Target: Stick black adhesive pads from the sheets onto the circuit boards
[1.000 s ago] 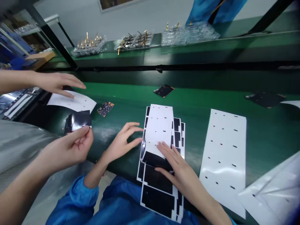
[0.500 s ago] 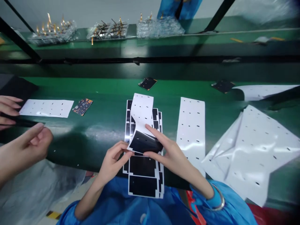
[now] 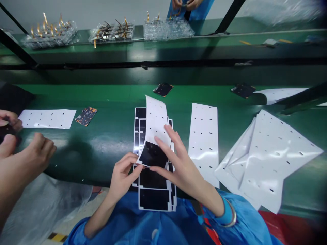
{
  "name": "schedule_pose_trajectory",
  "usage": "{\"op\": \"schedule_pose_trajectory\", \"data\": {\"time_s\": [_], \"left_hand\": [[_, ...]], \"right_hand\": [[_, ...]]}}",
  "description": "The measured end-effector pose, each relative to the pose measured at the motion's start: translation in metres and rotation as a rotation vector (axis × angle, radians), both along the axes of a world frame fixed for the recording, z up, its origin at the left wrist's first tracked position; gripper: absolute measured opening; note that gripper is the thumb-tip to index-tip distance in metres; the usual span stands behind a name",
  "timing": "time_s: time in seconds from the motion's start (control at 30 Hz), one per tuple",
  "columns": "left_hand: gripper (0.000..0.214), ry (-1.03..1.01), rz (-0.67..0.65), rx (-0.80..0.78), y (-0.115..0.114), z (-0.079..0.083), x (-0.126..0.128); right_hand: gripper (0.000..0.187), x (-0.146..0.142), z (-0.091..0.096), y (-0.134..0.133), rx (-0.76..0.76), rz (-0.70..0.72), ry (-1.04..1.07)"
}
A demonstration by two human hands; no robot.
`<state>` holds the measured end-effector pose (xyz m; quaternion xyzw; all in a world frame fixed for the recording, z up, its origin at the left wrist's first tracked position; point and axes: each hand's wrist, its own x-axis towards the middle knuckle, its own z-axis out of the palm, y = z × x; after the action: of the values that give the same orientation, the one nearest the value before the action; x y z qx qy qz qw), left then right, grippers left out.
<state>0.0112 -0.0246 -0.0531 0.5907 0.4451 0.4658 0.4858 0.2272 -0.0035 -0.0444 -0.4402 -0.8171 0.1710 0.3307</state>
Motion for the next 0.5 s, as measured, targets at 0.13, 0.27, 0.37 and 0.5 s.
{"op": "schedule_pose_trajectory", "data": {"time_s": [0.13,0.27,0.37,0.5], "left_hand": [[0.010,0.044,0.008,0.022,-0.001,0.001,0.005],[0.011,0.109,0.007,0.057,-0.002,0.003,0.008],[0.012,0.148,-0.001,0.051,-0.003,0.003,0.010],[0.012,0.197,-0.016,0.056,-0.002,0.004,0.012]], "right_hand": [[0.027,-0.010,0.016,-0.006,0.276,0.054,0.010],[0.008,-0.014,0.015,-0.007,0.260,0.084,0.058],[0.008,-0.014,0.012,-0.007,0.211,0.106,0.064],[0.008,-0.015,0.013,-0.009,0.204,0.105,0.045]]}}
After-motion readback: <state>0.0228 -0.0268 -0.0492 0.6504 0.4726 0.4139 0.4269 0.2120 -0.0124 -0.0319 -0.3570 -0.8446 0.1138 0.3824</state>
